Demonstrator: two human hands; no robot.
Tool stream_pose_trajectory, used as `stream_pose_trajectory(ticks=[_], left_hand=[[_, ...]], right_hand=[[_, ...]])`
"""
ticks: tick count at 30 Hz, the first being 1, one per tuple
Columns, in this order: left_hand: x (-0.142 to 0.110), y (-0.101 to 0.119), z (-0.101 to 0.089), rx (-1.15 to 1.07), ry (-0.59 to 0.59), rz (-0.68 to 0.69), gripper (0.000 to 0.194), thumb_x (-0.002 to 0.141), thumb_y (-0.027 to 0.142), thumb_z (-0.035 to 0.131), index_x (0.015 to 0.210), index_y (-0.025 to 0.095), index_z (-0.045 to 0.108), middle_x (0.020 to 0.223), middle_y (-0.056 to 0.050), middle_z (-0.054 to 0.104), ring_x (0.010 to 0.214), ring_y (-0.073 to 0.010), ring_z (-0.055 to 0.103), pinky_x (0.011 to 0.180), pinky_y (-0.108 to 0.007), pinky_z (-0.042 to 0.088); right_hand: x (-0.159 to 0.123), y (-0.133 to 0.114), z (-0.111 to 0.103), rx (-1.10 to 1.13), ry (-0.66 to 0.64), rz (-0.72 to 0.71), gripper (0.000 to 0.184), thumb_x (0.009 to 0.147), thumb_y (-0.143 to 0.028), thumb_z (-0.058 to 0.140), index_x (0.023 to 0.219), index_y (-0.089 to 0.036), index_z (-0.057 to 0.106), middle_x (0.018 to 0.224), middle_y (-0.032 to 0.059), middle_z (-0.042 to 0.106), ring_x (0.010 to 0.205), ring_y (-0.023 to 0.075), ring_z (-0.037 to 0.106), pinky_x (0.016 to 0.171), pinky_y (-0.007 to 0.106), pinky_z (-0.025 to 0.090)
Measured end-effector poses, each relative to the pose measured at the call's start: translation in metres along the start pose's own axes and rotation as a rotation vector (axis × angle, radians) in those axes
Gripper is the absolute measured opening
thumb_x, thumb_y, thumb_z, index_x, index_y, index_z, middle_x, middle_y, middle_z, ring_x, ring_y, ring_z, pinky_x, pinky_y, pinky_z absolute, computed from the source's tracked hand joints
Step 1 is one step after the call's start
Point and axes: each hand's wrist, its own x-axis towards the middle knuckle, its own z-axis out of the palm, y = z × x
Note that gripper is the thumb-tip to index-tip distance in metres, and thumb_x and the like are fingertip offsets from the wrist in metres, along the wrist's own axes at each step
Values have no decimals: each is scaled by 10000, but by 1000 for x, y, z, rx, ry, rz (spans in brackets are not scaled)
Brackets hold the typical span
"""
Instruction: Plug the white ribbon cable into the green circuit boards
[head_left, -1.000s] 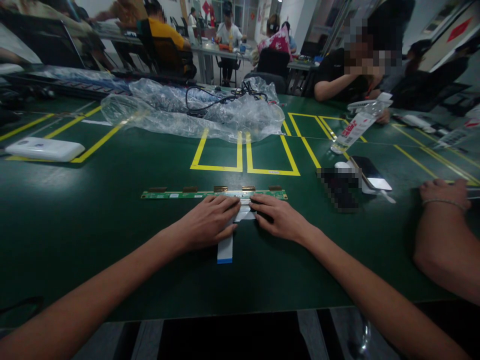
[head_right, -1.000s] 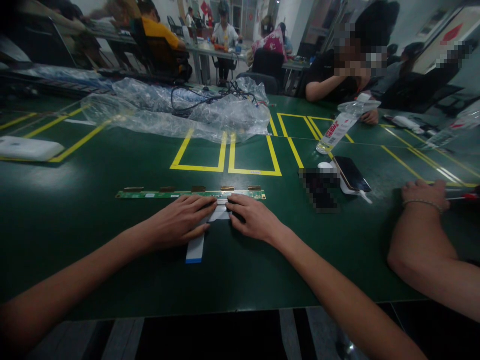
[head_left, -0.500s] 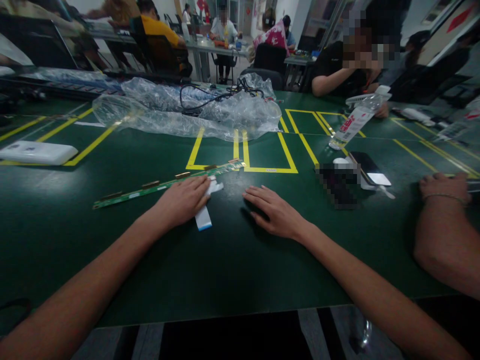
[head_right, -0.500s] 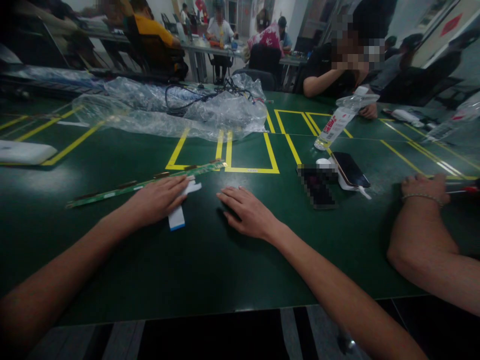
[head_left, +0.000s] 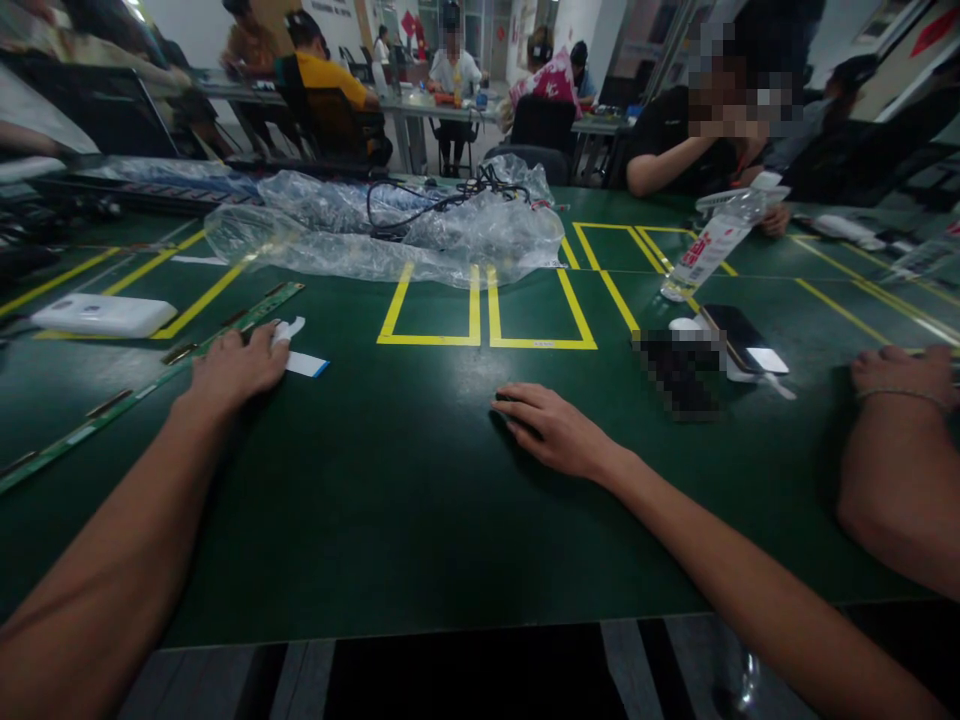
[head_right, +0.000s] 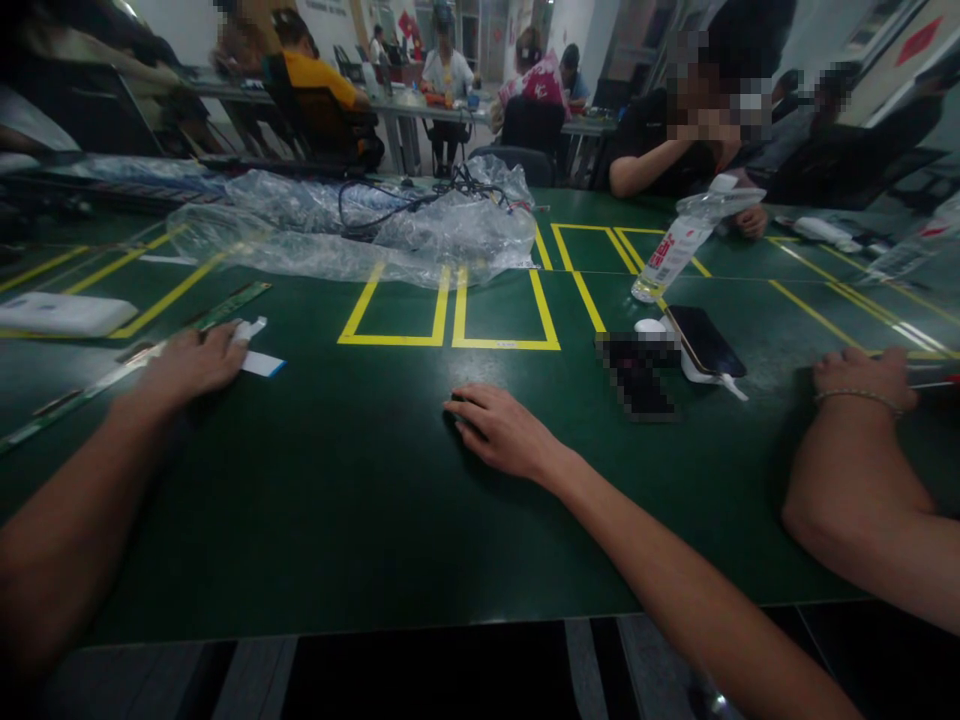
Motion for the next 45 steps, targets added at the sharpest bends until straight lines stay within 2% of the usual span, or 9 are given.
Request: stream_pose_trajectory(ticks=[3, 5, 10, 19, 23, 30, 34, 38, 45], left_hand=[[-2, 11, -2, 34, 159, -474, 1033, 888, 766, 18, 1198, 50, 696, 1406, -214, 548, 1459, -493, -7, 1043, -732, 78], [1, 22, -5, 38, 168, -563, 1037, 857, 819, 64, 1323, 86, 631, 1457, -181, 519, 1469, -497, 33, 1093, -711, 102], [22, 87, -4, 45, 11, -356, 807, 1005, 610, 167, 1529, 31, 372, 1531, -252, 406, 1443, -411, 336, 1129, -594, 314], [29, 251, 0, 38, -121, 281, 555, 1072, 438, 316, 1573, 198, 320, 1625, -109, 304, 1504, -282, 265, 1193, -502, 280], [33, 225, -4, 27, -67, 150, 571, 1070, 480, 274, 1547, 180, 369, 1611, -126, 331, 1487, -281, 306, 1191, -501, 284], [12, 78, -23, 79, 46, -650, 1054, 934, 763, 122, 1479, -115, 329, 1580, -337, 187, 1422, -577, 185, 1062, -755, 233], [2, 40, -18, 33, -4, -820, 1155, 849, 844, 113, 1415, -112, 429, 1500, -344, 352, 1353, -574, 318, 942, -707, 355], [14, 75, -9, 82, -101, -574, 1012, 944, 702, 163, 1401, -164, 417, 1490, -374, 348, 1382, -507, 359, 1031, -627, 398], [15, 224, -14, 52, -197, 37, 695, 1038, 548, 255, 1549, 94, 376, 1600, -154, 331, 1479, -307, 324, 1197, -492, 314]], right_hand=[[0, 1, 0, 8, 4, 0, 399, 1000, -219, 473, 1384, -195, 580, 1440, 135, 556, 1353, 266, 487, 1112, 516, 421], [0, 1, 0, 4, 5, 1, 402, 995, -210, 477, 1384, -205, 580, 1441, 130, 556, 1349, 264, 488, 1108, 515, 421], [1, 1, 2, -11, 4, 28, 419, 1001, -237, 479, 1412, -202, 552, 1441, 132, 555, 1353, 268, 485, 1109, 517, 423], [2, -7, 7, -57, -53, 0, 551, 992, -305, 511, 1531, -249, 414, 1580, 89, 413, 1477, 279, 338, 1207, 555, 291], [3, -9, 6, -63, -100, 1, 519, 1005, -313, 494, 1519, -277, 432, 1568, 64, 435, 1474, 275, 346, 1206, 578, 278], [3, -12, -1, -65, -95, 14, 490, 1010, -263, 474, 1497, -218, 442, 1552, 92, 456, 1463, 255, 366, 1199, 537, 317], [3, -13, 2, -100, -87, 45, 541, 1007, -323, 494, 1519, -173, 408, 1587, 128, 392, 1484, 278, 321, 1200, 523, 321], [5, -15, 2, -124, -115, 95, 586, 1012, -395, 483, 1530, -136, 395, 1595, 150, 370, 1490, 304, 304, 1203, 529, 311], [5, -16, -1, -166, -95, 117, 517, 1003, -379, 498, 1480, -179, 476, 1551, 110, 456, 1464, 294, 353, 1194, 550, 292]])
